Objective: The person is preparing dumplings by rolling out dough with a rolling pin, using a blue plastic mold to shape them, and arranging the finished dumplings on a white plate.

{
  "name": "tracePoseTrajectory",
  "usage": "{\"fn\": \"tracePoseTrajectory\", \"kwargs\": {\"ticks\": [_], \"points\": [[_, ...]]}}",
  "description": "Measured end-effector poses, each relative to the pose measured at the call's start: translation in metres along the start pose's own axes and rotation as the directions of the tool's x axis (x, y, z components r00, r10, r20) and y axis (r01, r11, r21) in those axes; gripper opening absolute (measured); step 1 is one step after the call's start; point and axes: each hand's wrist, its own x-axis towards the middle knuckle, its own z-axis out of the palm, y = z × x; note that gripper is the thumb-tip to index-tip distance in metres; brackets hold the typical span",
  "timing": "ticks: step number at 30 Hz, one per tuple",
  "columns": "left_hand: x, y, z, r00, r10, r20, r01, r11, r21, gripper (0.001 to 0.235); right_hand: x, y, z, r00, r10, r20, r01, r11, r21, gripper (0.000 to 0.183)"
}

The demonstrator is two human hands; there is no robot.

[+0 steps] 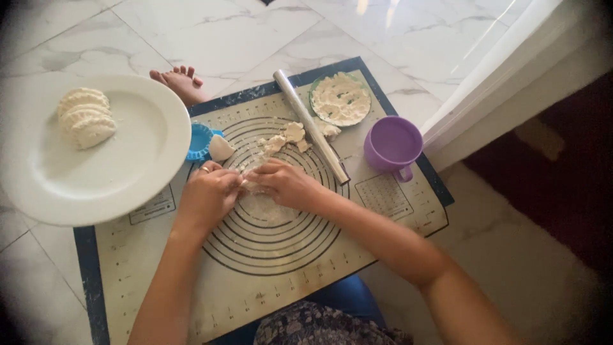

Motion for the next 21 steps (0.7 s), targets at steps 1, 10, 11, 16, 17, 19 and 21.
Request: {"fn": "tracePoseTrajectory", "kwargs": {"ticks": [1,10,11,16,17,19,21], "points": [[0.001,0.000,0.001,1.000,0.000,-0.006,0.000,1.000,0.000,0.019,0.001,-0.001,-0.001,1.000,-0.003,0.000,0.003,1.000,-0.005,0.029],[0.006,-0.009,0.001,0.998,-0.055,0.009,0.055,0.971,-0.231,0.013,0.013,0.003,-0.010,0.998,0.018,0.060,-0.020,0.999,0.038,0.024],[0.005,-0.010,0.003,0.998,-0.060,0.016,0.062,0.970,-0.235,0.012,0.014,0.002,-0.010,0.997,0.025,0.068,-0.027,0.999,0.038,0.025],[0.005,-0.016,0.015,0.996,-0.070,0.049,0.078,0.976,-0.201,0.012,0.014,-0.006,-0.013,0.996,0.053,0.068,-0.055,0.998,0.027,0.023],[0.005,-0.017,0.016,0.999,-0.045,0.002,0.045,0.976,-0.214,0.012,0.013,-0.005,-0.012,0.998,0.035,0.049,-0.037,0.999,0.030,0.023],[0.004,-0.017,0.016,0.999,-0.023,-0.044,0.012,0.975,-0.223,0.013,0.011,-0.002,-0.009,0.999,0.017,0.029,-0.018,0.999,0.035,0.023],[0.004,-0.017,0.014,0.997,-0.008,-0.075,-0.008,0.975,-0.222,0.012,0.010,0.001,-0.006,1.000,-0.004,0.013,0.004,0.999,0.036,0.024]]}}
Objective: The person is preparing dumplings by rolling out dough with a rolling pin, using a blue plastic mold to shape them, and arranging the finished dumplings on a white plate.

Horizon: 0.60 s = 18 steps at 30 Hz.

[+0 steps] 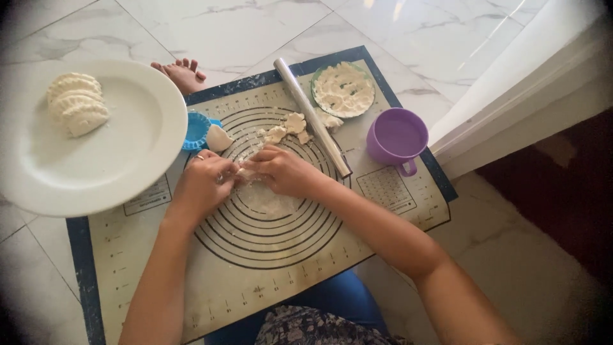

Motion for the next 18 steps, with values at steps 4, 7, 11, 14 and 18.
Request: {"fn": "tracePoseTrajectory", "kwargs": {"ticks": [4,7,11,14,18], "points": [[-0.002,0.004,0.000,1.000,-0.026,0.001,0.026,0.999,-0.028,0.012,-0.004,0.011,0.013,0.999,-0.018,-0.042,0.018,1.000,0.005,0.025],[-0.004,-0.003,0.010,0.998,-0.063,0.014,0.064,0.994,-0.086,0.010,-0.005,0.012,0.020,0.998,-0.026,-0.065,0.026,1.000,-0.003,0.028],[-0.004,-0.004,0.017,0.998,0.003,-0.066,-0.007,0.998,-0.065,0.012,-0.011,0.009,0.027,0.992,0.054,-0.112,-0.054,0.999,0.000,0.028],[-0.004,0.001,0.013,0.998,0.009,-0.059,-0.012,0.998,-0.057,0.012,-0.012,-0.004,0.021,0.988,0.099,-0.116,-0.099,0.995,0.006,0.026],[-0.002,0.007,0.007,1.000,-0.012,-0.002,0.011,0.995,-0.099,0.011,-0.017,-0.002,0.023,0.983,0.157,-0.099,-0.161,0.986,-0.032,0.027]]}}
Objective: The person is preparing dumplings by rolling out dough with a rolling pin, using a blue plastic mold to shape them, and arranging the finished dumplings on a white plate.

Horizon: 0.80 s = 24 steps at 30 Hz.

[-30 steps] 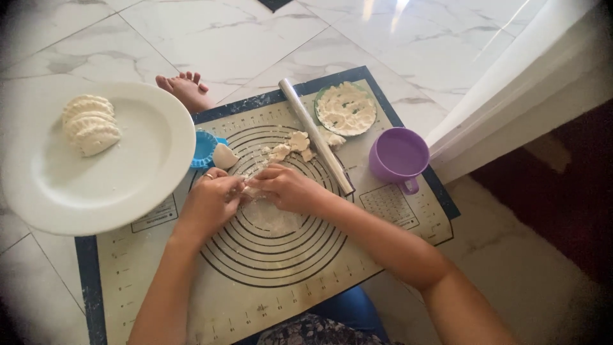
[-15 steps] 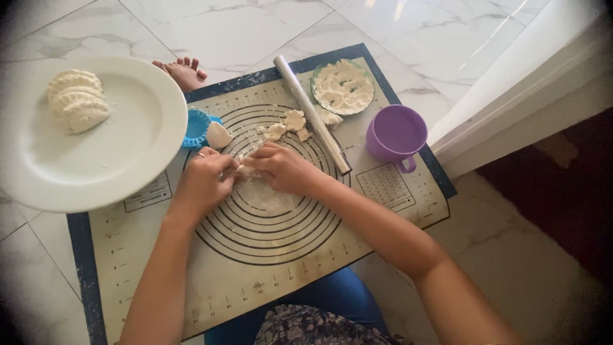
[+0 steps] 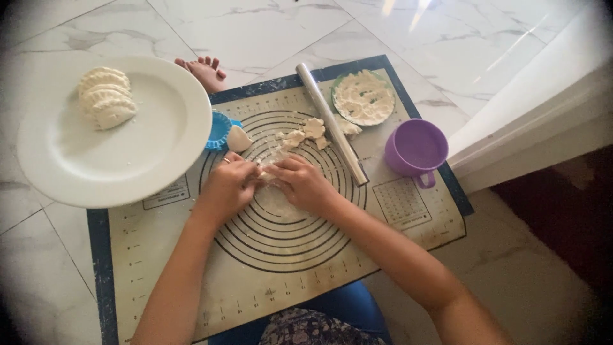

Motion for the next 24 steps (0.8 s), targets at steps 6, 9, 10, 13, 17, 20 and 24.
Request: {"fn": "tracePoseTrajectory", "kwargs": {"ticks": [6,9,10,13,17,20,24], "points": [[0.002,0.011,-0.009,0.999,-0.052,-0.006,0.051,0.997,-0.052,0.009,-0.001,-0.004,0.000,0.999,0.044,-0.003,-0.044,0.999,0.009,0.026],[0.003,0.010,-0.007,0.997,-0.070,0.020,0.071,0.996,-0.063,0.010,-0.002,0.000,0.003,0.999,0.036,-0.006,-0.036,0.999,-0.006,0.026],[0.004,0.011,-0.009,0.997,-0.069,0.018,0.070,0.996,-0.063,0.010,-0.002,0.000,0.003,0.999,0.035,-0.006,-0.035,0.999,-0.009,0.026],[0.004,0.013,-0.010,0.997,-0.076,0.010,0.077,0.995,-0.061,0.010,-0.001,-0.004,0.002,0.998,0.056,-0.001,-0.056,0.998,0.013,0.025],[0.005,0.008,-0.001,0.999,-0.045,-0.025,0.041,0.992,-0.122,0.010,0.004,-0.012,-0.004,0.995,0.094,-0.029,-0.093,0.995,0.025,0.024],[0.004,0.011,-0.001,0.998,-0.056,-0.037,0.049,0.985,-0.163,0.010,0.005,-0.013,-0.004,0.994,0.102,-0.037,-0.101,0.994,0.036,0.025],[0.003,0.014,0.000,0.993,-0.108,-0.047,0.096,0.973,-0.212,0.011,0.008,-0.013,-0.004,0.993,0.101,-0.056,-0.097,0.993,0.068,0.026]]}}
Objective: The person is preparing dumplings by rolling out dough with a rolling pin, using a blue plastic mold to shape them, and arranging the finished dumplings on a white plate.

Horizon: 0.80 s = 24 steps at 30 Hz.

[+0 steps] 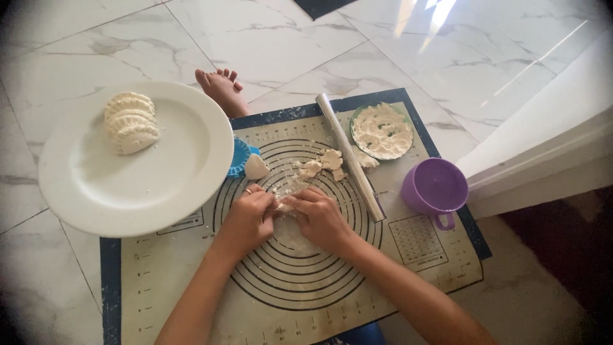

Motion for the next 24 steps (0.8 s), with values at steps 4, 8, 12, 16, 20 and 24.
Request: {"fn": "tracePoseTrajectory", "kwargs": {"ticks": [4,8,12,16,20,24], "points": [[-0.002,-0.004,0.004,0.999,0.033,-0.041,-0.033,0.999,-0.008,0.008,0.000,0.002,0.002,1.000,0.021,-0.017,-0.021,1.000,0.011,0.024],[-0.004,-0.004,-0.002,0.999,0.025,-0.047,-0.022,0.998,0.059,0.006,0.001,0.011,0.003,1.000,-0.005,-0.002,0.005,1.000,0.029,0.023],[0.002,-0.006,-0.010,0.997,0.017,-0.080,-0.011,0.998,0.064,0.005,0.017,0.024,-0.003,0.997,-0.017,0.078,0.014,0.999,0.031,0.019],[-0.001,-0.019,-0.002,0.970,0.023,-0.244,0.002,0.994,0.105,0.010,0.042,0.013,-0.008,0.996,-0.079,0.046,0.075,0.994,0.086,0.018],[0.000,-0.027,0.008,0.964,-0.025,-0.264,0.097,0.959,0.265,0.010,0.049,0.017,0.007,0.993,-0.089,0.076,0.084,0.994,0.064,0.015],[0.001,-0.033,0.016,0.972,-0.092,-0.217,0.148,0.954,0.260,0.010,0.040,0.008,0.010,0.996,0.036,0.077,-0.035,0.999,-0.011,0.011]]}}
